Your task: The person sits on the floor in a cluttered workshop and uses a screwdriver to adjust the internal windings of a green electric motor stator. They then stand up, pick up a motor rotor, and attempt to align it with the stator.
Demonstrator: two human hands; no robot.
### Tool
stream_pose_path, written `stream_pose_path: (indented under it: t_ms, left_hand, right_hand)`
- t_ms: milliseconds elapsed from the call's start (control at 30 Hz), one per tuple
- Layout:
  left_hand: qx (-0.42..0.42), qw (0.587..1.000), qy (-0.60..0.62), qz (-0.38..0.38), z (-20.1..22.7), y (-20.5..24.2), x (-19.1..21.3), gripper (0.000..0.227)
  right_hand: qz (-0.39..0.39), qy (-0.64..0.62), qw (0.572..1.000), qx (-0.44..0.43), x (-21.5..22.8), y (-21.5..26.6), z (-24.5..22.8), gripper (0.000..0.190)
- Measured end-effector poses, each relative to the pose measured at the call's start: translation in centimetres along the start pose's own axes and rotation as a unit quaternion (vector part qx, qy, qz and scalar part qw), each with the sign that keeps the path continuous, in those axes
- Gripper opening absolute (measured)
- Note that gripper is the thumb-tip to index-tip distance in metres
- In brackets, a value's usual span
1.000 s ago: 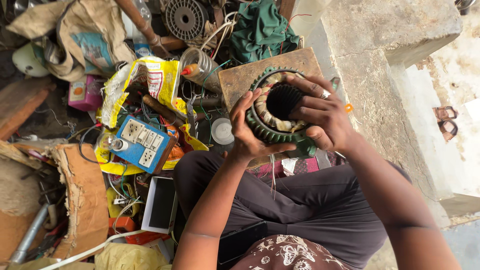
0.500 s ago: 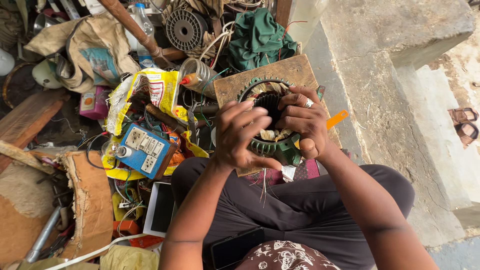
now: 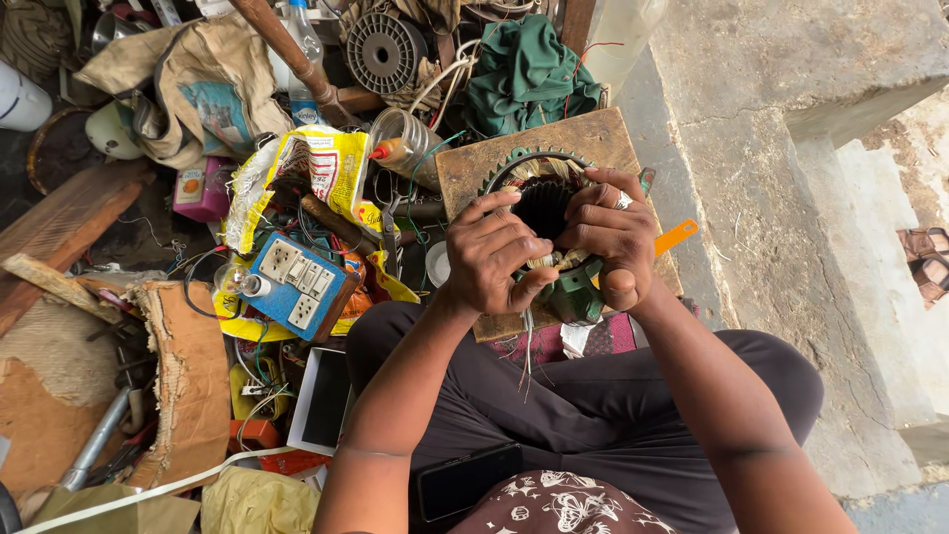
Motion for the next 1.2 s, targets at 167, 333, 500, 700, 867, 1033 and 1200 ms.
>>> stream_pose_path:
  t_ms: [167, 333, 500, 700, 867, 1033, 1200]
  left_hand:
    - [0.020, 0.998, -0.001, 0.055, 0.2, 0.6, 0.0, 0.068]
    - [0.082, 0.994, -0.018, 0.068, 0.1, 0.8, 0.5, 0.076]
    - [0.052, 0.994, -0.099, -0.008, 0.5, 0.8, 0.5, 0.078]
    - [0.065, 0.996, -0.039, 0.046, 0.4, 0.2, 0.6, 0.082]
    - [0.079, 0.995, -0.033, 0.057, 0.2, 0.4, 0.4, 0.084]
    - [0.069, 0.994, -0.053, 0.060, 0.4, 0.4, 0.2, 0.084]
    - [0.065, 0.992, -0.082, 0.073, 0.0, 0.5, -0.1, 0.080]
  right_hand:
    - [0.014, -0.022, 0.999, -0.031, 0.2, 0.6, -0.4, 0.097]
    - [0.003, -0.013, 0.999, -0.046, 0.6, 0.2, -1.1, 0.096]
    - [-0.134, -0.002, 0.989, -0.061, 0.8, -0.3, -2.2, 0.084]
    - [-0.173, 0.063, 0.981, -0.068, 0.6, -0.7, -4.0, 0.081]
    - [-0.121, 0.001, 0.990, -0.074, 0.7, -0.1, -3.7, 0.089]
    - [-0.117, 0.028, 0.991, -0.059, 0.5, 1.0, -3.4, 0.076]
    - [-0.086, 0.013, 0.995, -0.048, 0.3, 2.1, -2.7, 0.093]
Point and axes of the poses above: each hand's wrist, its own y-axis away from the middle knuckle, its own x-axis out of the back of the hand, z = x × y, the point moved 7 cm from there along -y, towards the middle knuckle, and after that the axes turned 11 degrees about x, right-handed, at the moved point
